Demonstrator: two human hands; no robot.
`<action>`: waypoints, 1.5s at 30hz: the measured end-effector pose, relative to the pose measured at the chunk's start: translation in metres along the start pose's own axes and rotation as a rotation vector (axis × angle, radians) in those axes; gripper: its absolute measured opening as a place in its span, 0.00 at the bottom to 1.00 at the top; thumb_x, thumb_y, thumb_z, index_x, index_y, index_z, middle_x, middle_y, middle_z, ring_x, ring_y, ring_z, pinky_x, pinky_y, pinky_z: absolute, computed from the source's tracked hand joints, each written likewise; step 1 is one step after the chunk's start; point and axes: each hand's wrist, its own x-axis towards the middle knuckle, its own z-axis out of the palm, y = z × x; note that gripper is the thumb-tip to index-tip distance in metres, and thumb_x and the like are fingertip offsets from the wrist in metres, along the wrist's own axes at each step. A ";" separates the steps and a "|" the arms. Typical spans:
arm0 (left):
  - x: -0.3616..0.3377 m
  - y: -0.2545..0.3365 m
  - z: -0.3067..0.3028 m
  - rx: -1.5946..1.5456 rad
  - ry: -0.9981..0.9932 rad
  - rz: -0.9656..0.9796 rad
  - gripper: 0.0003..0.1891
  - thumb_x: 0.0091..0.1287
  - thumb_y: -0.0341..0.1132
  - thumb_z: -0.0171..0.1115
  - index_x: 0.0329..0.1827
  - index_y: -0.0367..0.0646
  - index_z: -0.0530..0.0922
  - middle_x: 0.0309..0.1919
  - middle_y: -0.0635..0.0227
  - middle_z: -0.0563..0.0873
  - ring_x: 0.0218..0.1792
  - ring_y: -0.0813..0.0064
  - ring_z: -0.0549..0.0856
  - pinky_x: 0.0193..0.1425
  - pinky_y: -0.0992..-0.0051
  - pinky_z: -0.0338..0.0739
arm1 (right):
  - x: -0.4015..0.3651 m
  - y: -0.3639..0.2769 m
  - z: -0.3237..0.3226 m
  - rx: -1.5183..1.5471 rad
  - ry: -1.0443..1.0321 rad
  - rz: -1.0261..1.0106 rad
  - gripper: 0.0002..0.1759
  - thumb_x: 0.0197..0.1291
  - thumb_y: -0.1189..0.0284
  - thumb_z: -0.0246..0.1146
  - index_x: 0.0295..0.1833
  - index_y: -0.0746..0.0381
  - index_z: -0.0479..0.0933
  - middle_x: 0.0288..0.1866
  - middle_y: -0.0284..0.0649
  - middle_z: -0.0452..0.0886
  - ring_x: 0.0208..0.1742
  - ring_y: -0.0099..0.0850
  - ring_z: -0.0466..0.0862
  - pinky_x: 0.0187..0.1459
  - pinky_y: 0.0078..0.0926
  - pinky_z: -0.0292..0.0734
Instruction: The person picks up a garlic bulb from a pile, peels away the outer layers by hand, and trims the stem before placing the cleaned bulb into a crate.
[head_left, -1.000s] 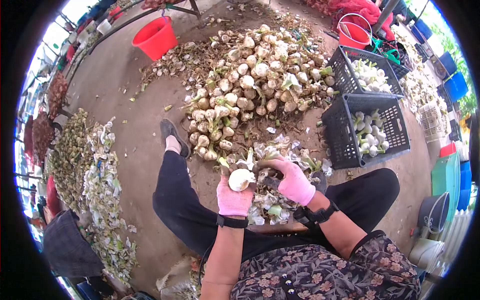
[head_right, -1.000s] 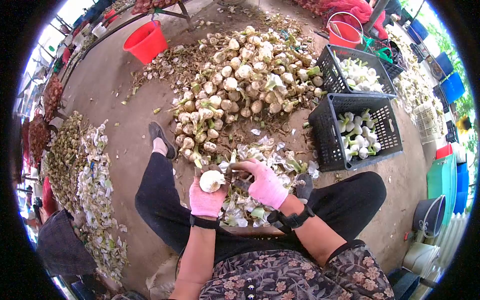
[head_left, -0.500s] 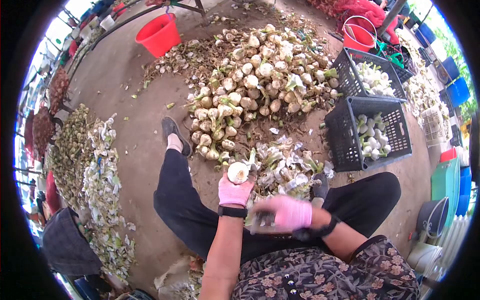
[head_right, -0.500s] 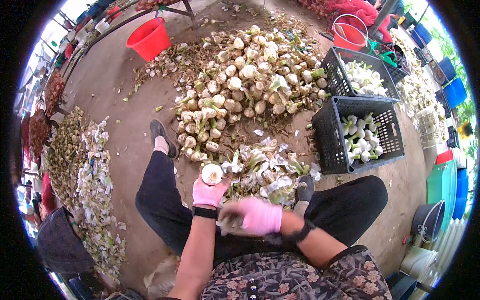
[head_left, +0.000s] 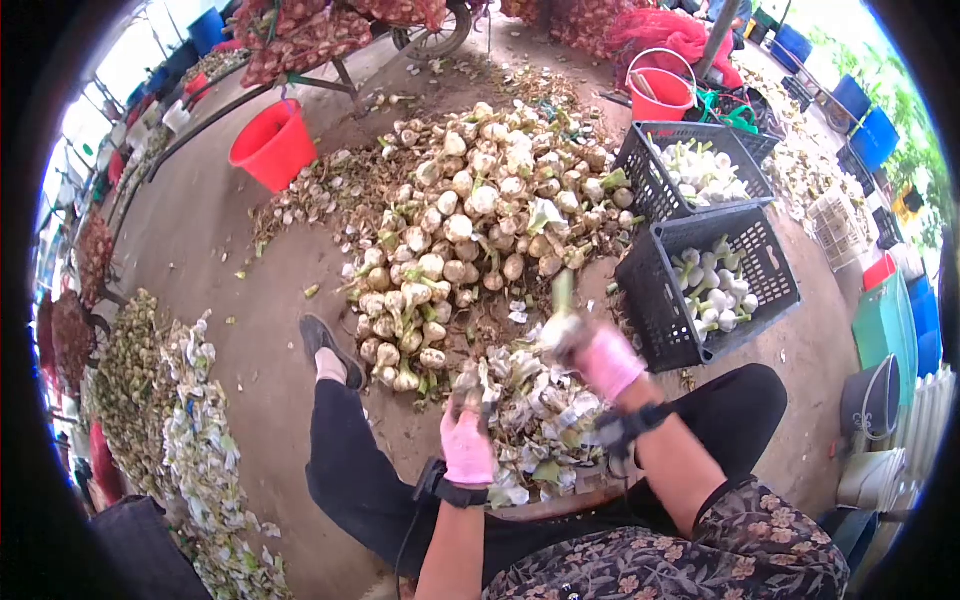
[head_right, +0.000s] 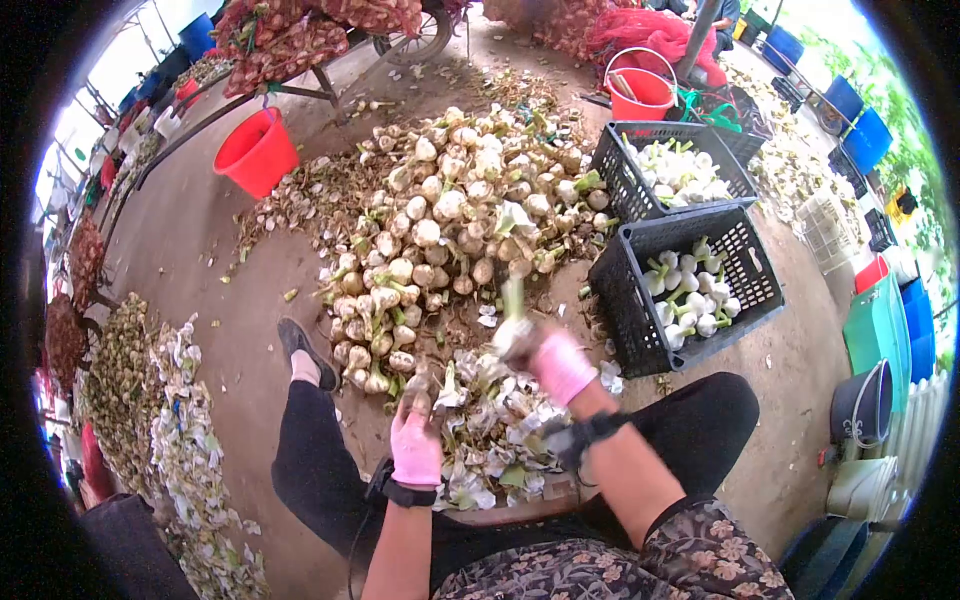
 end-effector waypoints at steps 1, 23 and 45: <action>0.000 0.005 -0.002 0.005 0.040 -0.011 0.16 0.69 0.31 0.54 0.59 0.41 0.71 0.55 0.67 0.78 0.52 0.74 0.79 0.55 0.72 0.74 | 0.011 -0.012 -0.029 -0.176 0.167 -0.381 0.19 0.58 0.73 0.59 0.56 0.62 0.70 0.45 0.37 0.79 0.42 0.32 0.81 0.43 0.26 0.78; 0.044 -0.017 0.004 0.436 0.124 -0.138 0.23 0.58 0.22 0.57 0.59 0.28 0.69 0.51 0.61 0.78 0.51 0.73 0.77 0.60 0.76 0.68 | 0.210 -0.006 0.034 -0.689 0.127 -0.266 0.16 0.50 0.81 0.57 0.45 0.62 0.80 0.42 0.50 0.83 0.44 0.40 0.83 0.48 0.30 0.76; -0.027 0.014 0.030 1.097 0.057 0.804 0.29 0.41 0.26 0.73 0.50 0.33 0.74 0.51 0.54 0.74 0.53 0.56 0.77 0.57 0.67 0.71 | -0.053 -0.045 0.088 0.195 0.003 -0.170 0.18 0.57 0.69 0.66 0.51 0.64 0.76 0.40 0.34 0.82 0.42 0.21 0.79 0.46 0.22 0.74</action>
